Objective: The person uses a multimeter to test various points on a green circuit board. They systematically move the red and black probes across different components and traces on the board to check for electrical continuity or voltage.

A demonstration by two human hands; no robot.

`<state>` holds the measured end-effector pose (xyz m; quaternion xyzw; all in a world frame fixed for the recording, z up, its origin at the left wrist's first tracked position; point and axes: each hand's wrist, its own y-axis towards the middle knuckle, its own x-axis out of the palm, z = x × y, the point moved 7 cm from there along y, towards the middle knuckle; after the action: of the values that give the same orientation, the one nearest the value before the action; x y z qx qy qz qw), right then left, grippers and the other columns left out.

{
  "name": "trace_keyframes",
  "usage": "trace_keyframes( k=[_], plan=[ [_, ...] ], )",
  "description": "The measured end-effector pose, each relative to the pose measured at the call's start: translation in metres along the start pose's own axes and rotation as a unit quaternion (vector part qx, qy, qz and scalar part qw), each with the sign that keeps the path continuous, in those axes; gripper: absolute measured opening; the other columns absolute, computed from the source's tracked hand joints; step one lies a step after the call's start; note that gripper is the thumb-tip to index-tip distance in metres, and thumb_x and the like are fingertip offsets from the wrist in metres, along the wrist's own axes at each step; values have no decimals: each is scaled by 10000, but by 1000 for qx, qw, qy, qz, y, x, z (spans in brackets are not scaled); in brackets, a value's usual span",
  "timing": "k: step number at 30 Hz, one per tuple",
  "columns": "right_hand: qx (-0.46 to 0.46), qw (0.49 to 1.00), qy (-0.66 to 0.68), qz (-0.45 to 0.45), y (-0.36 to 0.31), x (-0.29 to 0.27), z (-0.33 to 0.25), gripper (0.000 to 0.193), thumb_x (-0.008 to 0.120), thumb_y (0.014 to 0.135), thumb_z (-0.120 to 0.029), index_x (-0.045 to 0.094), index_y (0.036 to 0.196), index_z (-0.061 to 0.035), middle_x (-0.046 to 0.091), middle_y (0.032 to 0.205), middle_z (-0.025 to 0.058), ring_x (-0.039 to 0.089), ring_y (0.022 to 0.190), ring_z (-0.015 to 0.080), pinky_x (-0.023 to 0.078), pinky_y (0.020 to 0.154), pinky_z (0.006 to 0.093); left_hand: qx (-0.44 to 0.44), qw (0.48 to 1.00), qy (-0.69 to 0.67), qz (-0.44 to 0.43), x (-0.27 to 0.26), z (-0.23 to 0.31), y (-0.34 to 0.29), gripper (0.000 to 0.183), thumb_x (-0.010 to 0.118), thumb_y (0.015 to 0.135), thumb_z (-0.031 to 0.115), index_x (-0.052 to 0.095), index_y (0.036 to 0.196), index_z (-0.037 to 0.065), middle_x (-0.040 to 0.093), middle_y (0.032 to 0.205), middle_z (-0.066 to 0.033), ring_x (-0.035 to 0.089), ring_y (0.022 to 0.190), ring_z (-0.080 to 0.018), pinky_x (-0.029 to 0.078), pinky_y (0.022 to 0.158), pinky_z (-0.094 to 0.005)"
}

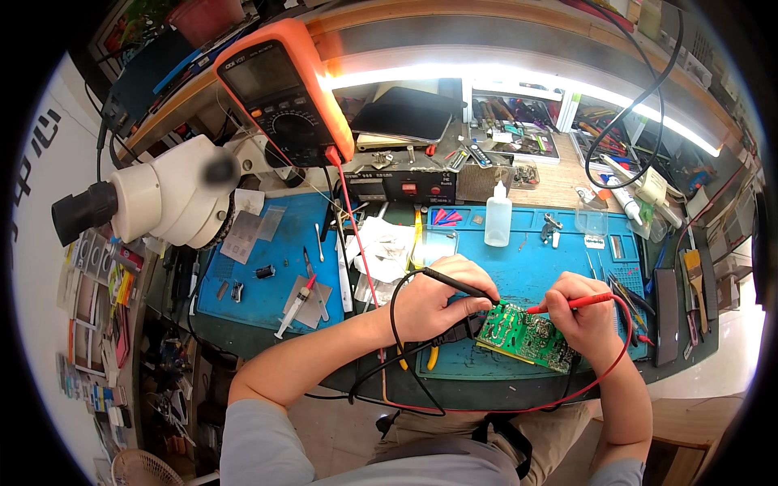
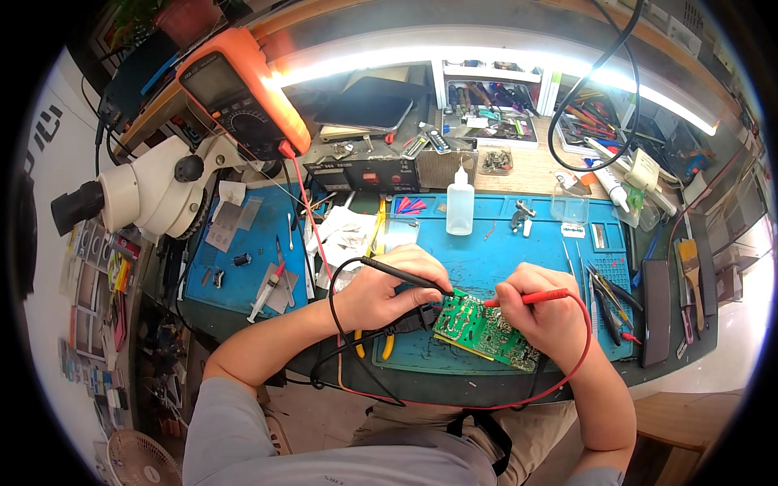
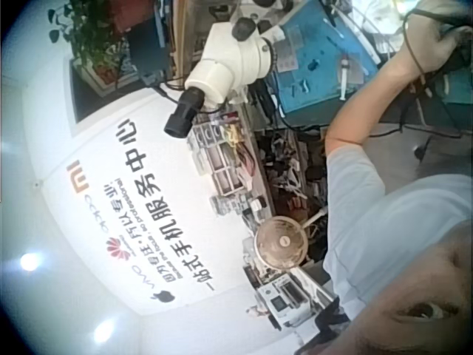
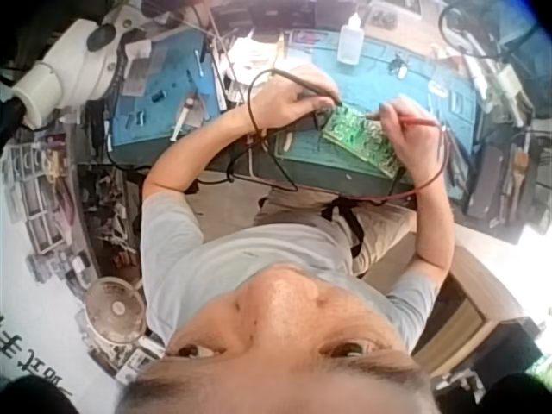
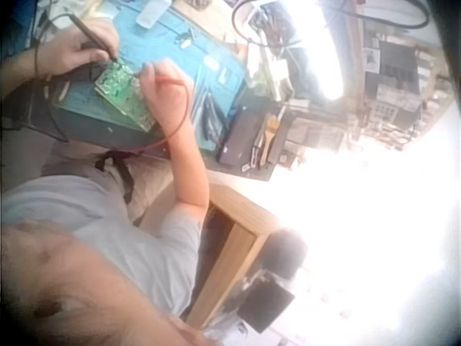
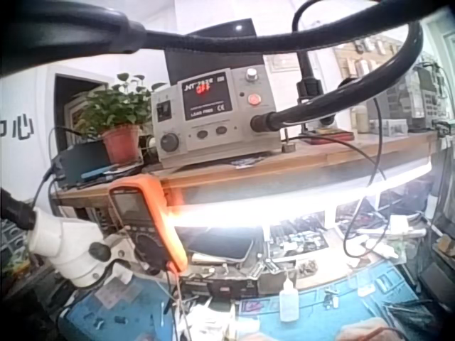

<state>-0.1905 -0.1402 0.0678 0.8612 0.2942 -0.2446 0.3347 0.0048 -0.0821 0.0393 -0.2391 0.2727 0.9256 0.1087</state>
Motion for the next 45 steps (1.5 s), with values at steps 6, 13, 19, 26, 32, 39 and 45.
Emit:
trace_keyframes(
  k=[6,13,19,26,32,39,45],
  plan=[
    [1,1000,1,-1,1,1,-1,129,690,910,-41,641,795,-12,629,706,104,616,587,255,470,540,355,-5,1000,7,-2,-1,1,0,144,735,937,136,710,1054,56,711,1026,-73,662,969,-261,496,880,-386],
    [9,1000,11,1,3,0,1,143,700,922,-83,650,803,-21,627,719,137,617,609,319,473,552,383,-20,1000,6,-6,0,0,1,140,725,935,117,710,1049,37,725,1036,-100,664,971,-284,500,888,-398],
    [-7,1000,21,10,0,0,9,162,710,927,-115,653,800,-31,628,712,124,615,609,321,474,548,389,-33,999,13,-3,2,0,3,141,743,923,133,716,1029,45,731,1018,-73,650,956,-268,494,876,-381],
    [-14,1000,25,13,-1,2,11,181,715,938,-138,648,807,-33,637,718,123,619,608,319,480,550,387,-47,999,19,-8,0,1,3,139,747,920,133,715,1013,35,731,1002,-67,650,944,-259,492,871,-375],
    [-19,999,23,16,0,1,11,176,719,934,-134,647,809,-33,647,721,125,633,618,323,491,557,387,-45,999,22,-6,0,1,3,138,746,922,135,716,1012,35,731,1004,-72,656,953,-263,493,875,-380],
    [-40,999,24,26,0,1,9,142,692,913,-45,628,787,-22,614,688,84,594,596,248,469,539,354,-43,999,26,-6,0,1,3,140,746,923,137,717,1015,36,732,1004,-75,664,959,-269,497,880,-384],
    [-42,998,25,33,-1,2,9,137,678,905,-9,624,779,-14,603,676,66,575,581,209,454,526,337,-48,998,27,-7,0,1,3,138,747,921,137,718,1014,39,732,1002,-72,664,956,-268,498,878,-384]
  ],
)
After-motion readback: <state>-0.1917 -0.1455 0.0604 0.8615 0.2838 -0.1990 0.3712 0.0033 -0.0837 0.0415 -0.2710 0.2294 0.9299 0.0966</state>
